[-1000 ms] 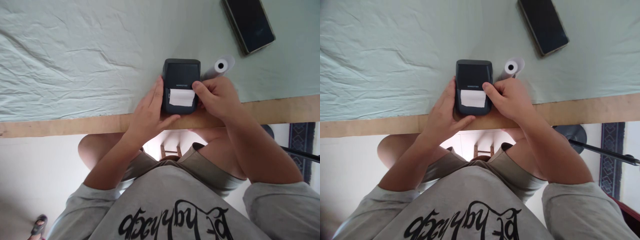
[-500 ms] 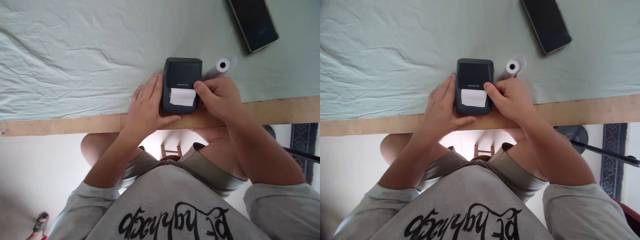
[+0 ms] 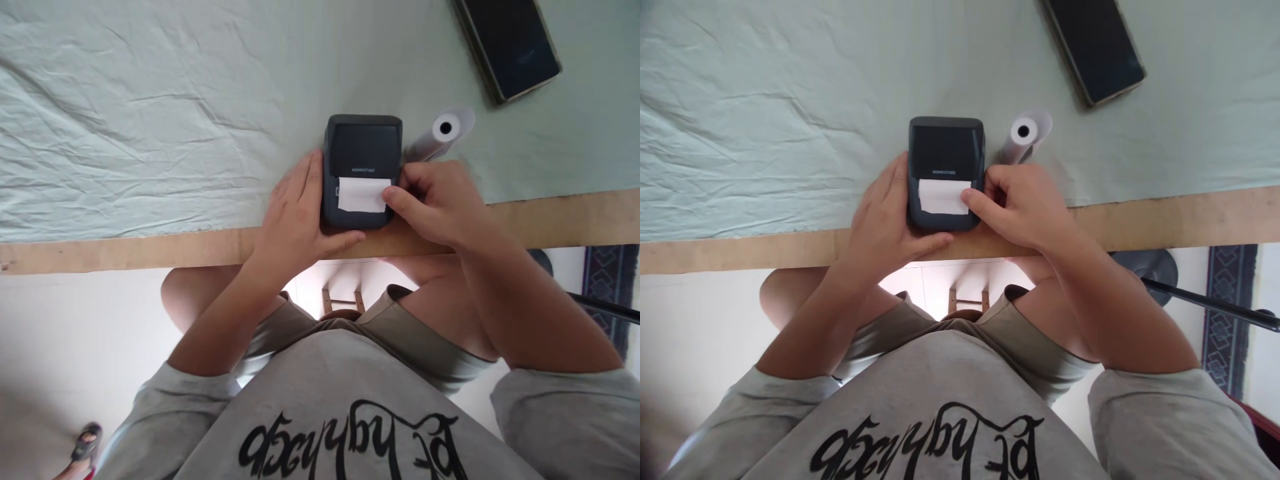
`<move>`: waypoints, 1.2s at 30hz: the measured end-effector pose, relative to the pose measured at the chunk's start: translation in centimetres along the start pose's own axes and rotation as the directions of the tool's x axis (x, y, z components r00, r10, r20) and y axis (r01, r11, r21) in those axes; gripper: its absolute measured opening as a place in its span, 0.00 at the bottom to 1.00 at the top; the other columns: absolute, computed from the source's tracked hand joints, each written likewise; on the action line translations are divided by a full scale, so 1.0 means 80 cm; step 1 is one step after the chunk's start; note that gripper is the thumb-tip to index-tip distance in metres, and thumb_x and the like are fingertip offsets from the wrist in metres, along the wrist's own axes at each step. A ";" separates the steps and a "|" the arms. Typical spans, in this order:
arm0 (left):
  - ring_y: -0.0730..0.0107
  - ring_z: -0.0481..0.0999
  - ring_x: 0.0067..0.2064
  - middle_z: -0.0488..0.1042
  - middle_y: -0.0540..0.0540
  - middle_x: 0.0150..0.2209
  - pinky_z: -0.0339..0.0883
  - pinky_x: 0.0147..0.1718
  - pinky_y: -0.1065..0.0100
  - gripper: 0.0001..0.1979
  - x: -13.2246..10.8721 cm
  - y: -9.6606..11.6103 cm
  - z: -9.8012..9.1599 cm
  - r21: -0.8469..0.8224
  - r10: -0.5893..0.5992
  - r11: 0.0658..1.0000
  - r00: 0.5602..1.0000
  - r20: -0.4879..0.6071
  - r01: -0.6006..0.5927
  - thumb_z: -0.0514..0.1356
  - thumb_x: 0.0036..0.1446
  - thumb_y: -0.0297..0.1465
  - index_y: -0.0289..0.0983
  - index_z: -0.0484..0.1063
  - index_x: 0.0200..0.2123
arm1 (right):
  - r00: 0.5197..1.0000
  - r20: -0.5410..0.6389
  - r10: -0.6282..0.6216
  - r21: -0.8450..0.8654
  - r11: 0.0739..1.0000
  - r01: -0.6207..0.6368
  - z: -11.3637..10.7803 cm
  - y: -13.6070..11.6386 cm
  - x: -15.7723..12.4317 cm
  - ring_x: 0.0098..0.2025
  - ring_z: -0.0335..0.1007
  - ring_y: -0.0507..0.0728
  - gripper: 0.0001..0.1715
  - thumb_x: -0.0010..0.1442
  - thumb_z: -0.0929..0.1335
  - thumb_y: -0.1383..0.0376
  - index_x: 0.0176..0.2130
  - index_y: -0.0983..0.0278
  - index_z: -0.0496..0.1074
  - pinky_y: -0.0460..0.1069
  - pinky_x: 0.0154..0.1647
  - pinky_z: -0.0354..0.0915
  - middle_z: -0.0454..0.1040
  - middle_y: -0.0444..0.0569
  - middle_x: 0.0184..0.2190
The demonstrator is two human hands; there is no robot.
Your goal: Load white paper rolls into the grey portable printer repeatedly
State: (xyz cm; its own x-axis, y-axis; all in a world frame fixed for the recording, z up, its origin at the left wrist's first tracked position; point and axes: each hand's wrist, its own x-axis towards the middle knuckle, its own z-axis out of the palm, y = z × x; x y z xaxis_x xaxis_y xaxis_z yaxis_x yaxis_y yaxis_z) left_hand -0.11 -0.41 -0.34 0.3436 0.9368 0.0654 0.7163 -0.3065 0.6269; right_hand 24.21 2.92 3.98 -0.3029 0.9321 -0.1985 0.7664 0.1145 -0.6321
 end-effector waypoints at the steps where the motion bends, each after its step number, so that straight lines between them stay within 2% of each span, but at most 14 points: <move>1: 0.33 0.63 0.75 0.63 0.29 0.74 0.61 0.74 0.39 0.59 -0.001 0.001 0.000 0.005 -0.003 1.000 1.000 0.002 0.003 0.68 0.54 0.66 0.38 0.53 0.76 | 1.000 0.005 -0.003 0.000 1.000 0.003 -0.001 -0.001 0.000 0.25 0.60 0.53 0.25 0.63 0.72 0.53 0.23 0.59 0.60 0.53 0.30 0.51 0.64 0.43 0.19; 7: 0.32 0.62 0.76 0.60 0.29 0.76 0.60 0.74 0.39 0.60 -0.003 -0.003 0.003 -0.013 0.013 1.000 1.000 -0.024 -0.014 0.64 0.54 0.69 0.39 0.53 0.77 | 1.000 0.028 -0.001 -0.025 1.000 0.002 -0.001 -0.001 -0.001 0.23 0.60 0.54 0.27 0.57 0.76 0.51 0.23 0.58 0.61 0.54 0.29 0.53 0.64 0.43 0.18; 11: 0.26 0.65 0.73 0.63 0.24 0.73 0.61 0.72 0.36 0.61 0.000 -0.003 0.006 0.012 0.003 1.000 0.999 -0.034 -0.002 0.65 0.53 0.69 0.32 0.57 0.75 | 1.000 0.019 -0.005 -0.101 0.995 0.006 0.000 -0.003 -0.004 0.22 0.59 0.54 0.34 0.53 0.77 0.40 0.20 0.59 0.62 0.54 0.30 0.54 0.63 0.45 0.16; 15: 0.29 0.67 0.73 0.65 0.27 0.73 0.61 0.72 0.40 0.59 0.003 -0.001 0.007 0.032 -0.013 0.999 0.999 -0.044 0.014 0.65 0.53 0.69 0.36 0.59 0.75 | 0.993 0.078 0.085 -0.262 0.963 -0.062 -0.003 -0.016 -0.005 0.23 0.63 0.56 0.38 0.46 0.78 0.33 0.20 0.59 0.64 0.54 0.32 0.57 0.67 0.47 0.18; 17: 0.31 0.67 0.72 0.66 0.29 0.72 0.60 0.72 0.41 0.58 0.003 0.000 0.008 0.055 -0.020 0.998 0.999 -0.048 0.023 0.64 0.54 0.70 0.38 0.59 0.74 | 0.986 0.112 0.119 -0.360 0.930 -0.072 -0.004 -0.021 -0.005 0.28 0.69 0.60 0.36 0.49 0.76 0.34 0.22 0.60 0.66 0.55 0.34 0.60 0.69 0.49 0.21; 19: 0.32 0.68 0.72 0.67 0.30 0.71 0.60 0.72 0.42 0.58 0.003 0.003 0.007 0.075 -0.028 0.997 0.999 -0.047 0.032 0.64 0.53 0.70 0.39 0.59 0.74 | 0.987 0.128 0.100 -0.397 0.917 -0.042 -0.004 -0.022 -0.006 0.33 0.73 0.63 0.34 0.53 0.74 0.35 0.24 0.60 0.67 0.55 0.37 0.62 0.70 0.50 0.23; 27: 0.32 0.69 0.71 0.68 0.33 0.71 0.64 0.69 0.44 0.56 0.005 0.009 0.002 0.100 -0.056 0.993 0.998 -0.036 0.059 0.66 0.53 0.67 0.40 0.62 0.74 | 0.997 0.077 -0.017 -0.309 0.950 0.040 0.008 -0.003 -0.009 0.38 0.77 0.66 0.34 0.54 0.71 0.35 0.24 0.60 0.65 0.55 0.41 0.65 0.66 0.47 0.21; 30: 0.35 0.69 0.71 0.67 0.34 0.72 0.64 0.69 0.43 0.55 0.005 0.011 0.002 0.097 -0.064 0.993 0.998 -0.016 0.065 0.66 0.55 0.67 0.41 0.60 0.75 | 0.998 0.030 -0.049 -0.305 0.951 0.056 0.011 -0.001 -0.009 0.34 0.75 0.62 0.34 0.54 0.72 0.35 0.23 0.60 0.64 0.53 0.39 0.64 0.64 0.44 0.20; 32: 0.34 0.67 0.72 0.65 0.32 0.73 0.62 0.70 0.42 0.58 0.005 0.014 0.002 0.104 -0.084 0.991 0.996 0.006 0.083 0.65 0.55 0.67 0.38 0.57 0.76 | 0.999 0.012 -0.040 -0.319 0.947 0.042 0.008 -0.002 -0.010 0.30 0.71 0.58 0.33 0.53 0.74 0.37 0.23 0.60 0.64 0.52 0.37 0.62 0.63 0.43 0.19; 34: 0.33 0.63 0.74 0.62 0.30 0.75 0.60 0.72 0.41 0.60 0.003 0.016 0.001 0.106 -0.102 0.989 0.995 0.015 0.100 0.65 0.54 0.67 0.34 0.55 0.77 | 0.999 0.046 -0.020 -0.306 0.952 0.033 0.001 -0.006 -0.013 0.26 0.65 0.54 0.30 0.52 0.76 0.42 0.22 0.60 0.65 0.51 0.34 0.58 0.64 0.42 0.18; 36: 0.34 0.62 0.75 0.61 0.31 0.75 0.59 0.72 0.41 0.57 0.001 0.017 0.001 0.089 -0.099 0.991 0.995 0.008 0.098 0.62 0.57 0.67 0.36 0.54 0.77 | 0.995 0.095 -0.019 -0.231 0.972 0.041 -0.010 -0.010 -0.017 0.23 0.60 0.52 0.28 0.56 0.75 0.47 0.20 0.60 0.64 0.51 0.31 0.54 0.64 0.41 0.16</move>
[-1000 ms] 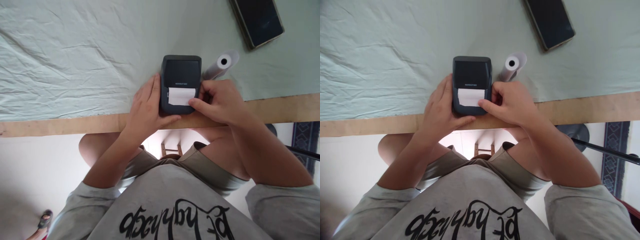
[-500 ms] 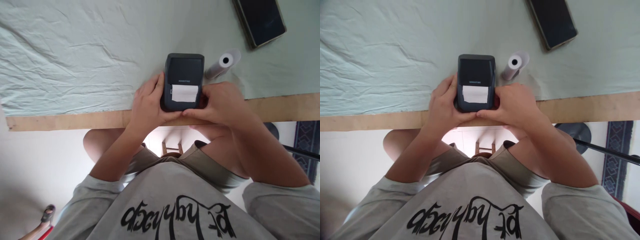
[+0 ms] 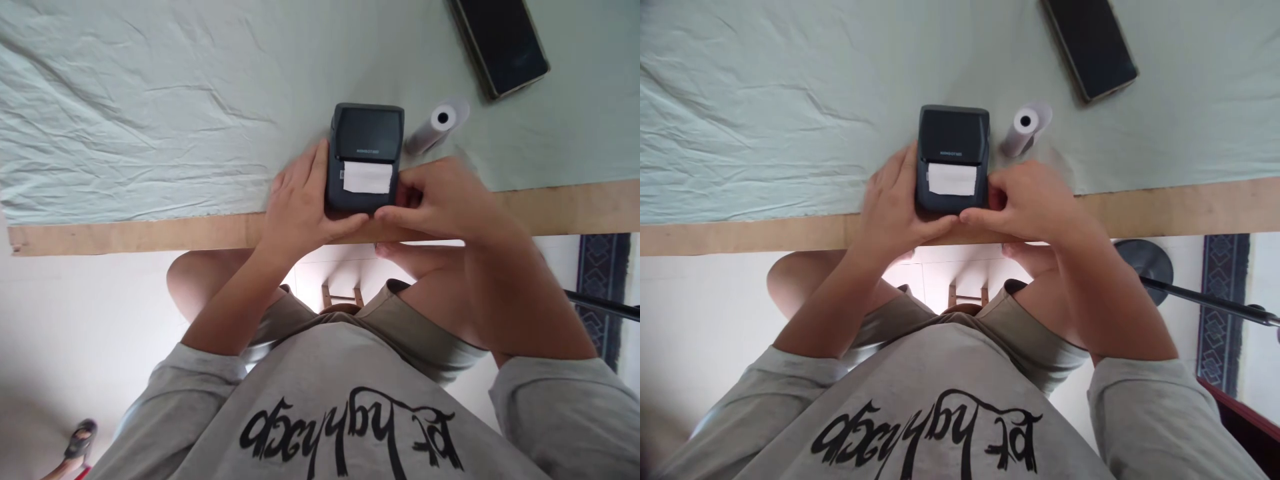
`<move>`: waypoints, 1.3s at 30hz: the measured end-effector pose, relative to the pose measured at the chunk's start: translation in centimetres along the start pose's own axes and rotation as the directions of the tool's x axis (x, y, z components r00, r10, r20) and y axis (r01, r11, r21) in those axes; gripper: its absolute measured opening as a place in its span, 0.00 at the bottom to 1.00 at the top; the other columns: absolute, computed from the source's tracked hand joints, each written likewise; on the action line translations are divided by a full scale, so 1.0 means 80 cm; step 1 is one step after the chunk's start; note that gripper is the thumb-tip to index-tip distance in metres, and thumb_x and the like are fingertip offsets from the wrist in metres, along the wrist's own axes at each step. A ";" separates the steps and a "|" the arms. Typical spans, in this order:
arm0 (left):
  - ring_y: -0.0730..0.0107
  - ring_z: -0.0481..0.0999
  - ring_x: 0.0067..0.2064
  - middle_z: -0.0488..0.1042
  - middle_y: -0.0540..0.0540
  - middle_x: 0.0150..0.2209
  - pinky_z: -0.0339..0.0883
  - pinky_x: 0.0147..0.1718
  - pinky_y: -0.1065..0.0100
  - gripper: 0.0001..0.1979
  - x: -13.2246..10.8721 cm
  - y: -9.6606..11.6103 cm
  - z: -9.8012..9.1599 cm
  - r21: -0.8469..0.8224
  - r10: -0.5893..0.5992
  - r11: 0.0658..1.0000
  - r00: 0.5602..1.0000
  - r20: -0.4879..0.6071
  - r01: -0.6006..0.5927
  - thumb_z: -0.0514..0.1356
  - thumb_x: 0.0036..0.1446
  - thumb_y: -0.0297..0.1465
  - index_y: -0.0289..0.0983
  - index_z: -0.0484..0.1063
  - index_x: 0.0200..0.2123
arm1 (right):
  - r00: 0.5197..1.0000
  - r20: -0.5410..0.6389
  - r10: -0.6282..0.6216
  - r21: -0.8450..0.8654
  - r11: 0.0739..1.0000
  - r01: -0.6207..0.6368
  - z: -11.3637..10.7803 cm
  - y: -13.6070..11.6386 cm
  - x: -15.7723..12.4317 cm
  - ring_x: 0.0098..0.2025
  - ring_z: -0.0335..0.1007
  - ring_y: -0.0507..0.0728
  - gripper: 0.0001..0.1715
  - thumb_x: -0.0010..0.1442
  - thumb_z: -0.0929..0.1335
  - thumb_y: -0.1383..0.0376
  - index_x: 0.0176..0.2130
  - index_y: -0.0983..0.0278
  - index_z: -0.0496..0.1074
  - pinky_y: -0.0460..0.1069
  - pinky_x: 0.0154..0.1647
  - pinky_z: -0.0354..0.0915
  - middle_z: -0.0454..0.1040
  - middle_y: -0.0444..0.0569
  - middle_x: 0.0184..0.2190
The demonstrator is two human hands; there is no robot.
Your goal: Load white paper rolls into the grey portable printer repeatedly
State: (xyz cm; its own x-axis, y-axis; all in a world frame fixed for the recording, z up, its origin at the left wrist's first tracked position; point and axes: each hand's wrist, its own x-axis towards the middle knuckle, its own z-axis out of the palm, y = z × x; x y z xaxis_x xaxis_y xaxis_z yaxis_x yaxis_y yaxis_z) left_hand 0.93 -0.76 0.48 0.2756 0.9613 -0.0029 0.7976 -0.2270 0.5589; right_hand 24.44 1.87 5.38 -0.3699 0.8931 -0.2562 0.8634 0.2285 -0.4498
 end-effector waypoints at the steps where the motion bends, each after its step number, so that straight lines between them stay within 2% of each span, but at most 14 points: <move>1: 0.35 0.62 0.75 0.61 0.33 0.75 0.59 0.72 0.41 0.54 -0.001 0.000 0.000 -0.012 0.006 1.000 1.000 -0.009 -0.006 0.59 0.61 0.66 0.38 0.55 0.77 | 1.000 -0.024 -0.010 0.054 0.998 0.011 -0.006 -0.001 -0.002 0.22 0.58 0.51 0.27 0.59 0.74 0.50 0.20 0.59 0.63 0.51 0.30 0.53 0.63 0.41 0.16; 3: 0.39 0.63 0.75 0.63 0.35 0.75 0.59 0.72 0.43 0.46 -0.002 -0.002 0.000 -0.031 0.018 0.999 1.000 -0.024 -0.019 0.51 0.67 0.65 0.41 0.56 0.77 | 0.978 -0.208 -0.018 0.147 0.988 0.049 -0.017 -0.005 -0.004 0.23 0.59 0.51 0.23 0.61 0.72 0.56 0.21 0.59 0.62 0.51 0.30 0.53 0.65 0.41 0.17; 4: 0.41 0.64 0.75 0.63 0.35 0.75 0.59 0.72 0.43 0.45 -0.003 -0.002 0.000 -0.035 0.023 0.999 0.999 -0.028 -0.024 0.46 0.69 0.64 0.42 0.56 0.77 | 0.947 -0.322 -0.015 0.171 0.982 0.074 -0.020 -0.008 -0.003 0.24 0.60 0.52 0.19 0.61 0.71 0.59 0.23 0.58 0.63 0.51 0.31 0.55 0.67 0.41 0.19; 6: 0.42 0.65 0.74 0.65 0.35 0.74 0.59 0.72 0.44 0.44 -0.003 -0.004 0.000 -0.033 0.031 0.999 0.999 -0.030 -0.032 0.41 0.71 0.63 0.41 0.55 0.77 | 0.900 -0.435 -0.023 0.183 0.977 0.113 -0.025 -0.013 0.002 0.26 0.64 0.53 0.12 0.57 0.72 0.63 0.29 0.57 0.64 0.51 0.32 0.58 0.70 0.40 0.23; 10: 0.40 0.66 0.74 0.66 0.30 0.73 0.59 0.71 0.46 0.49 -0.003 -0.005 0.001 -0.013 0.041 0.999 0.999 -0.031 -0.041 0.38 0.70 0.65 0.35 0.56 0.77 | 0.965 -0.261 -0.034 0.078 0.995 0.056 -0.028 -0.028 0.017 0.28 0.68 0.55 0.14 0.56 0.73 0.66 0.33 0.57 0.63 0.53 0.38 0.63 0.72 0.40 0.25; 15: 0.38 0.66 0.73 0.67 0.27 0.72 0.58 0.71 0.45 0.51 -0.004 -0.004 0.003 0.001 0.061 0.998 0.997 -0.043 -0.061 0.37 0.70 0.65 0.29 0.56 0.76 | 0.969 -0.244 0.033 -0.053 0.997 -0.047 -0.030 -0.043 0.026 0.31 0.73 0.59 0.09 0.57 0.70 0.68 0.36 0.57 0.67 0.54 0.39 0.63 0.76 0.42 0.28; 20: 0.38 0.67 0.73 0.67 0.28 0.72 0.59 0.71 0.46 0.49 -0.004 -0.005 0.005 0.001 0.066 0.998 0.996 -0.062 -0.066 0.38 0.71 0.64 0.31 0.57 0.76 | 0.945 -0.324 0.046 -0.022 0.998 -0.056 -0.033 -0.049 0.027 0.32 0.80 0.61 0.03 0.64 0.68 0.64 0.41 0.56 0.73 0.56 0.44 0.67 0.78 0.42 0.26; 22: 0.39 0.67 0.72 0.68 0.28 0.71 0.59 0.70 0.47 0.50 -0.003 -0.006 0.005 0.003 0.065 0.998 0.996 -0.067 -0.065 0.39 0.71 0.64 0.31 0.57 0.76 | 0.930 -0.364 0.045 0.017 0.999 -0.041 -0.034 -0.050 0.028 0.33 0.82 0.61 0.09 0.67 0.66 0.65 0.46 0.56 0.75 0.55 0.42 0.68 0.78 0.41 0.25; 25: 0.39 0.68 0.72 0.69 0.29 0.71 0.60 0.70 0.47 0.49 -0.004 -0.006 0.004 0.003 0.063 0.998 0.996 -0.069 -0.062 0.39 0.71 0.64 0.32 0.57 0.76 | 0.892 -0.453 0.019 0.046 0.999 0.002 -0.036 -0.050 0.031 0.33 0.83 0.60 0.17 0.65 0.65 0.68 0.51 0.59 0.76 0.53 0.38 0.68 0.78 0.41 0.25; 27: 0.39 0.68 0.72 0.69 0.29 0.71 0.60 0.70 0.46 0.48 -0.004 -0.005 0.004 0.002 0.060 0.998 0.996 -0.063 -0.060 0.39 0.71 0.64 0.33 0.57 0.76 | 0.867 -0.498 -0.023 0.035 0.998 0.047 -0.036 -0.050 0.034 0.34 0.83 0.59 0.17 0.64 0.66 0.69 0.51 0.61 0.77 0.54 0.44 0.70 0.80 0.41 0.28; 29: 0.38 0.68 0.72 0.68 0.29 0.71 0.60 0.70 0.46 0.48 -0.004 -0.004 0.003 0.004 0.052 0.999 0.997 -0.055 -0.052 0.40 0.71 0.64 0.32 0.57 0.76 | 0.886 -0.461 -0.049 -0.002 0.999 0.054 -0.037 -0.053 0.038 0.38 0.84 0.59 0.15 0.65 0.67 0.68 0.49 0.61 0.79 0.56 0.53 0.70 0.83 0.43 0.33; 31: 0.37 0.67 0.72 0.68 0.29 0.72 0.60 0.70 0.45 0.47 -0.004 -0.003 0.001 0.003 0.042 0.999 0.998 -0.043 -0.042 0.40 0.71 0.63 0.33 0.56 0.77 | 0.946 -0.321 -0.038 -0.074 0.997 0.015 -0.037 -0.058 0.045 0.46 0.84 0.63 0.15 0.66 0.67 0.67 0.48 0.60 0.81 0.58 0.57 0.70 0.86 0.46 0.40; 34: 0.37 0.67 0.72 0.67 0.31 0.72 0.59 0.70 0.43 0.45 -0.004 -0.002 -0.001 -0.009 0.041 0.999 0.999 -0.026 -0.041 0.43 0.72 0.61 0.35 0.55 0.77 | 0.992 -0.121 0.025 -0.219 0.974 -0.051 -0.039 -0.067 0.056 0.56 0.81 0.72 0.19 0.69 0.65 0.65 0.53 0.60 0.82 0.63 0.56 0.71 0.85 0.53 0.49; 39: 0.39 0.66 0.73 0.67 0.33 0.73 0.59 0.71 0.44 0.41 -0.004 0.001 -0.004 -0.017 0.030 0.999 1.000 -0.005 -0.030 0.46 0.72 0.58 0.38 0.55 0.77 | 0.997 -0.018 0.075 -0.344 0.936 -0.077 -0.041 -0.071 0.066 0.54 0.80 0.76 0.24 0.68 0.65 0.68 0.59 0.58 0.79 0.66 0.51 0.73 0.83 0.58 0.54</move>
State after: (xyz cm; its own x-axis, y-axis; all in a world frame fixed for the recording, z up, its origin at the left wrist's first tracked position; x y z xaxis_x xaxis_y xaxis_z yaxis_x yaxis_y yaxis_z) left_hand 0.69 -1.00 0.79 0.2966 0.9548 0.0183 0.7797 -0.2532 0.5727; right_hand 18.74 6.60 9.41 -0.2977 0.9146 -0.2737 0.9544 0.2785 -0.1073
